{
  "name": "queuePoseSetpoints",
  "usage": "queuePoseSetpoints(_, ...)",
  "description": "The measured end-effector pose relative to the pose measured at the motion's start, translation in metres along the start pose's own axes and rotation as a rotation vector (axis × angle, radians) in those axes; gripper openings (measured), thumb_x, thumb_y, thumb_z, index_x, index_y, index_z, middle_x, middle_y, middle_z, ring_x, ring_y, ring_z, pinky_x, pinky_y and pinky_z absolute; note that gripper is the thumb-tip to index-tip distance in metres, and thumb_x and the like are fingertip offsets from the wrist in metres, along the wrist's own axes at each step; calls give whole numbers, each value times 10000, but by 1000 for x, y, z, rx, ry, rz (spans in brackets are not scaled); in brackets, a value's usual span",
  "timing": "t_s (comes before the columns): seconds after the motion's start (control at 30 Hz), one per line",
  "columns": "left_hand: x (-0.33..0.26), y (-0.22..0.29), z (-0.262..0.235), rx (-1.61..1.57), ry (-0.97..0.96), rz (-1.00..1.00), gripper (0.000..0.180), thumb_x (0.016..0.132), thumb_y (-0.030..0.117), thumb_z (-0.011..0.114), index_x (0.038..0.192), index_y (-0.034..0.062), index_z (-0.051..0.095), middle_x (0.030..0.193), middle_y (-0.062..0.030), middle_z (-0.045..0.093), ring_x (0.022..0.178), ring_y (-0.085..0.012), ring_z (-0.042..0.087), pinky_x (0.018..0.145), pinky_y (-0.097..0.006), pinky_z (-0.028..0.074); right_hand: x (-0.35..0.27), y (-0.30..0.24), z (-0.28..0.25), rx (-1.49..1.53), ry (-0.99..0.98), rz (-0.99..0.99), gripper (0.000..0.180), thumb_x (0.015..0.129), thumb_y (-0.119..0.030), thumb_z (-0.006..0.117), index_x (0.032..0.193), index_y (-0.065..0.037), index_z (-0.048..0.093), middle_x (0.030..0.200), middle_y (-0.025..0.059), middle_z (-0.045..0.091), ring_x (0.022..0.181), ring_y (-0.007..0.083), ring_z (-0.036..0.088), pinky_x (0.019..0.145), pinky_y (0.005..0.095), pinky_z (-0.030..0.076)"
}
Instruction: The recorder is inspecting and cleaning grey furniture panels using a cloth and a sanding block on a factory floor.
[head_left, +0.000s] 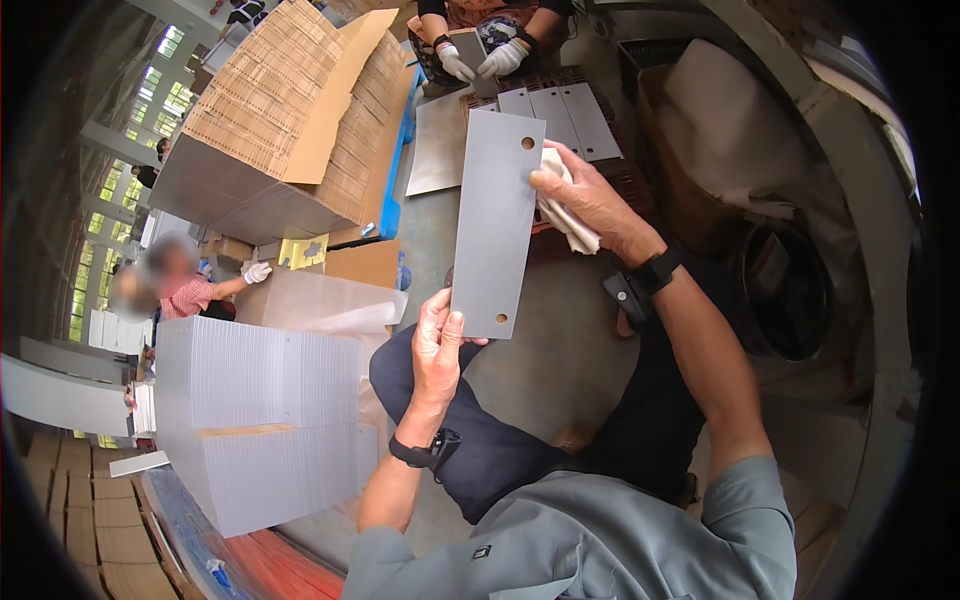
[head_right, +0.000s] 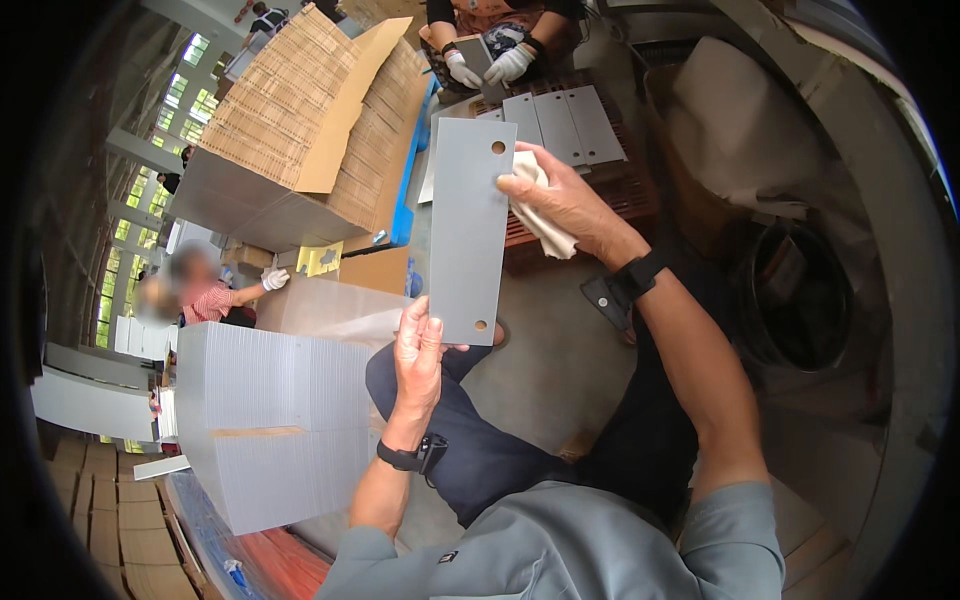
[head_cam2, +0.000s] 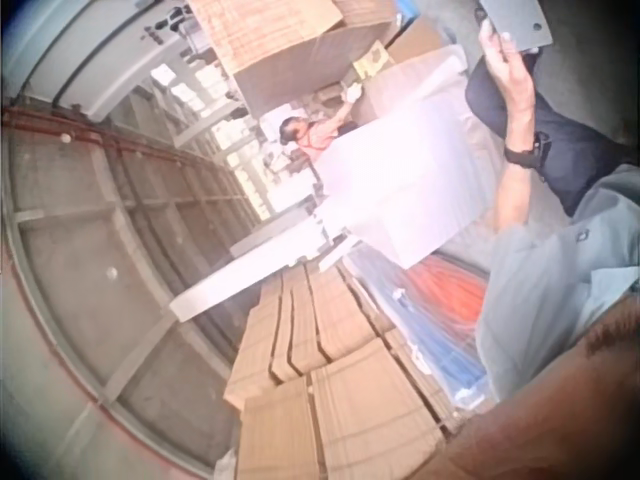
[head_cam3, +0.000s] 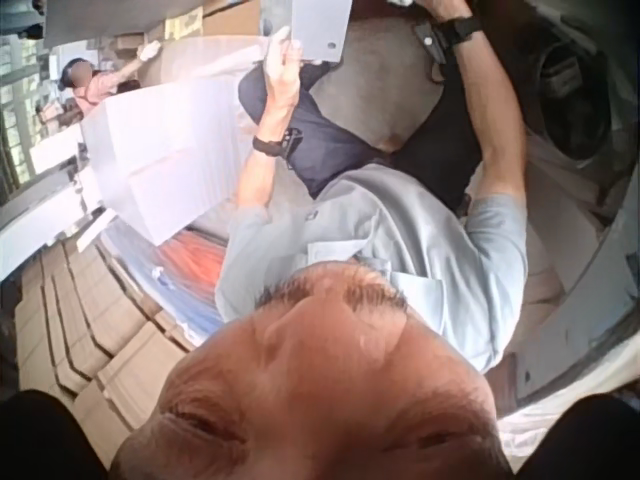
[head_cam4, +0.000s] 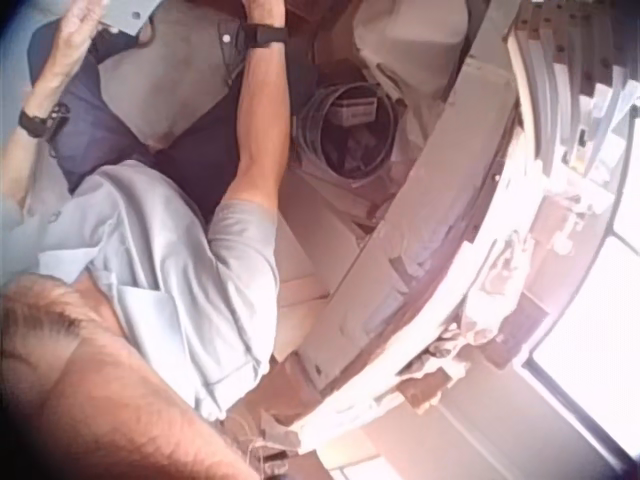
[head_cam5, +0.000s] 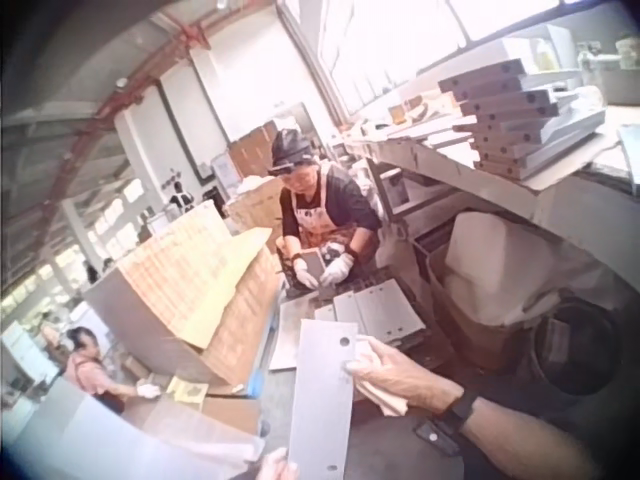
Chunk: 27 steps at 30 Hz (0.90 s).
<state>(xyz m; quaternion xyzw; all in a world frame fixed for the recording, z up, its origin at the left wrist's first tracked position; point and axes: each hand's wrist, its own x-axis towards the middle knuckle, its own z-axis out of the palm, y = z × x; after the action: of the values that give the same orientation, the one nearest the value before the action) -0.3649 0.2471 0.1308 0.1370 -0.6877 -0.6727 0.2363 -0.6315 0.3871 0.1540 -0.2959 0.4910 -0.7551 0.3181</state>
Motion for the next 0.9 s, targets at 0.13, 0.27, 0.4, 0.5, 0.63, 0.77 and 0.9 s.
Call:
queuePoseSetpoints(0.13,4,-1,-5,-45,-52,-55,396,1072,196,539,1406,-1,458,1202,-112,661,1007,-150,654,867,-323,558,-4,-10,23,56,-16,32,601,928,-318,761,1395,-52,493,1084,58,649,899,95,648,698,248,564)
queuePoseSetpoints(0.27,19,3,-14,-95,-160,-104,508,1051,241,581,1476,20,410,1340,-115,600,1223,-174,574,1136,-351,375,0,-5,33,32,-53,42,577,927,-296,767,1379,-53,504,1087,59,659,938,106,653,755,266,568)
queuePoseSetpoints(0.4,51,1,-2,-433,-320,-293,703,1035,512,500,1512,14,362,1392,-186,560,1233,-302,614,1093,-453,466,5,11,51,53,-93,-3,584,921,-294,778,1377,-48,508,1130,85,659,1033,136,641,877,304,546)
queuePoseSetpoints(0.5,61,-5,8,-611,-433,-395,900,986,714,341,1535,2,307,1402,-251,532,1207,-419,622,1038,-571,502,12,21,58,-16,-79,-18,594,914,-302,784,1376,-48,510,1145,90,655,1041,145,637,868,307,547)
queuePoseSetpoints(0.63,62,-17,-1,-684,-348,-448,993,959,799,184,1533,-3,299,1362,-280,549,1153,-455,645,993,-595,534,19,32,60,-117,-4,-33,573,926,-314,765,1383,-82,508,1145,88,658,1043,156,632,868,314,543)
queuePoseSetpoints(0.77,65,-18,-12,-770,-346,-409,944,981,770,168,1508,6,340,1310,-262,580,1083,-408,679,959,-538,565,17,25,59,-331,240,-326,404,989,-217,644,1360,-94,540,1182,126,630,1068,209,623,884,356,540)
queuePoseSetpoints(0.9,67,3,4,-753,-99,-397,895,1003,737,154,1432,7,445,1234,-234,615,1046,-353,684,922,-488,578,3,21,70,-884,-165,-837,443,827,-42,701,1258,-141,666,1149,78,645,1003,286,615,904,390,539)
